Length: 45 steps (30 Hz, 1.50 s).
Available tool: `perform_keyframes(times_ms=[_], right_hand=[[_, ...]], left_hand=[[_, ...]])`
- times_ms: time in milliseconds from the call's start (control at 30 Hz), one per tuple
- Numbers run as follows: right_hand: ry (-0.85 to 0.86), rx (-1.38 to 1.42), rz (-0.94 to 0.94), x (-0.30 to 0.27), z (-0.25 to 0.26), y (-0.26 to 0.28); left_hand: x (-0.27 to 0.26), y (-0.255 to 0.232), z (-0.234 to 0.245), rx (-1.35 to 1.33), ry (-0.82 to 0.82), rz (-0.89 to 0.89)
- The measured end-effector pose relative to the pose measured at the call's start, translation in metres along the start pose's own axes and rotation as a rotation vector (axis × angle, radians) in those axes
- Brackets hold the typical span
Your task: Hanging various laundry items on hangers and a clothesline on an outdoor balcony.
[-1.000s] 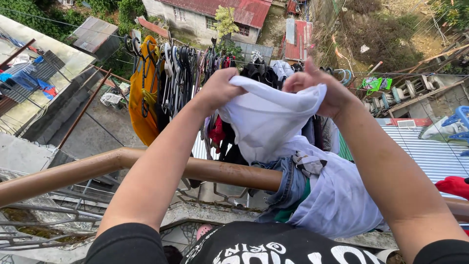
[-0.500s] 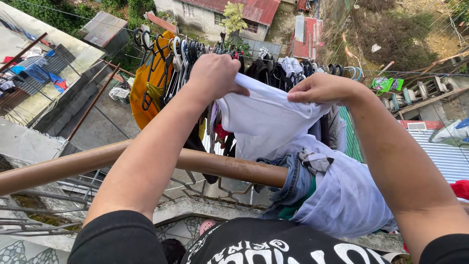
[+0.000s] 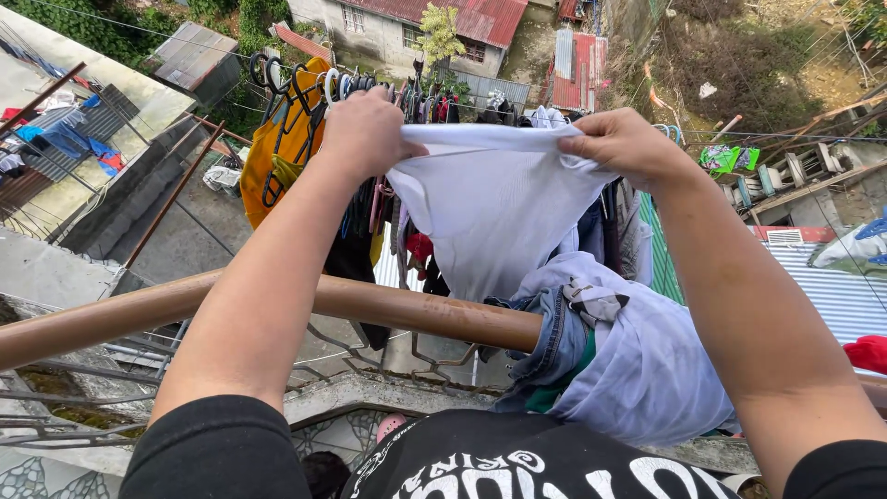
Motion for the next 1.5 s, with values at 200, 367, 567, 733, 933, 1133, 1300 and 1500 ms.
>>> perform_keyframes(times_ms=[200, 367, 567, 733, 933, 1133, 1300, 1500], right_hand=[[-0.182, 0.824, -0.111, -0.008, 0.016, 0.002], [-0.229, 1.203, 0.094, -0.004, 0.065, 0.013], [-0.195, 1.29, -0.027, -0.01, 0.073, 0.019], [-0.366, 0.351, -0.142, 0.015, 0.054, -0.025], [-0.713, 0.853, 0.216, -0.017, 0.081, 0.028], [-0.409, 0.892, -0.163, 0.025, 0.037, -0.037], [-0.507, 0.926, -0.278, 0.024, 0.043, -0.047], [0.138, 1.572, -0.133, 0.0, 0.049, 0.001]], left_hand=[[-0.031, 0.038, -0.06, -0.968, 0.438, 0.906], [-0.024, 0.044, -0.021, -0.775, 0.463, 0.608], [-0.035, 0.095, -0.029, -0.519, 0.186, 1.051], [-0.025, 0.083, -0.019, -1.468, 0.26, 1.385], [-0.01, 0.084, 0.075, -1.9, 0.215, 0.658], [-0.051, 0.073, 0.036, -1.773, 0.62, 0.626], [-0.063, 0.09, 0.017, -1.816, 0.239, 0.769], [-0.058, 0.07, 0.068, -2.307, 0.227, 0.603]])
Point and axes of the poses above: each hand's wrist, its own x-axis towards the middle knuckle, its own z-axis out of the back of the hand, y = z × x, the point moved 3 cm from there along x, towards the middle knuckle, and after that the axes turned 14 degrees about -y, right-handed, at the moved point
